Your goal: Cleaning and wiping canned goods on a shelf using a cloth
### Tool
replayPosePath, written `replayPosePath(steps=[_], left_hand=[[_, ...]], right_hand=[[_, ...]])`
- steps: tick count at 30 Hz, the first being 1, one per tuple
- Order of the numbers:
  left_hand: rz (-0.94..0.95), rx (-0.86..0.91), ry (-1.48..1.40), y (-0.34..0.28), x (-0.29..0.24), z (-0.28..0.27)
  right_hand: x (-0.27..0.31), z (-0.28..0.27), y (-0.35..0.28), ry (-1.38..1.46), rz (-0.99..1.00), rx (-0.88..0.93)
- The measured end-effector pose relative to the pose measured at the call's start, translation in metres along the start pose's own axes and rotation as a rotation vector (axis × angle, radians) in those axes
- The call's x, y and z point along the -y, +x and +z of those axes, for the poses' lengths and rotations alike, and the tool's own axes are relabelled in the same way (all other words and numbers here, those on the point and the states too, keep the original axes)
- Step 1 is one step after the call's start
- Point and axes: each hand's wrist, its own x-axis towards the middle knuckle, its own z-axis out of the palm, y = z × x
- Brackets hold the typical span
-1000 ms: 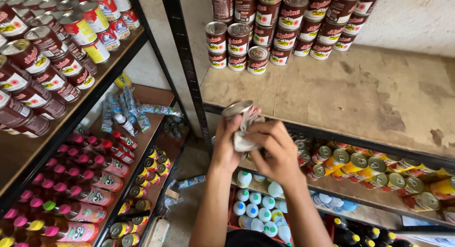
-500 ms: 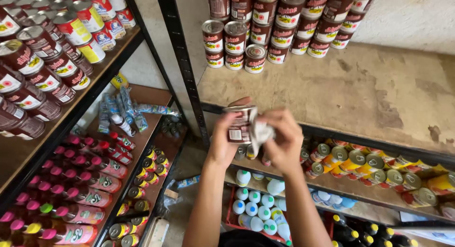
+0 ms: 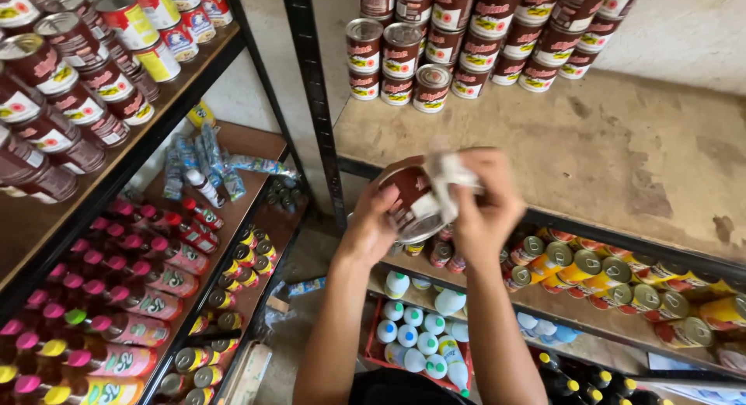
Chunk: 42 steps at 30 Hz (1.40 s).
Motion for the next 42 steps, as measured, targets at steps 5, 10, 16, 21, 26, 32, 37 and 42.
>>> replayPosePath(steps=[5,10,16,21,26,32,37,42], left_hand=[[-0.017,-0.092,-0.137,0.019,0.013,-0.002],[-0.04,-0.322,-0.172,0.033,0.016,0.005],[-0.044,-0.305,-0.103,0.046,0.021,0.005],[0.036,-0.287,-0.085,0.051,-0.019,0.03],[0.048,-0.229,-0.073,0.044,-0.023,0.046],[0.047,-0.244,-0.147,0.044,-0.03,0.046],[0.193,-0.213,0.092,0.051,-0.012,0.025],[0.109,-0.247,-0.102,0.037,-0.031,0.06]], right_hand=[[0.04,0.003,-0.001,-0.213,-0.141,-0.025],[0.038,0.001,-0.023,-0.186,-0.111,0.196],[0.028,-0.005,0.013,-0.403,-0.168,0.138],[0.032,0.001,0.008,-0.08,-0.216,0.327],[0.018,-0.011,0.035,-0.25,-0.362,0.243],[0.03,-0.007,0.017,-0.163,-0.439,0.336],[0.023,-0.017,0.033,-0.308,-0.452,0.266],[0.045,-0.006,0.015,-0.07,-0.375,0.359]])
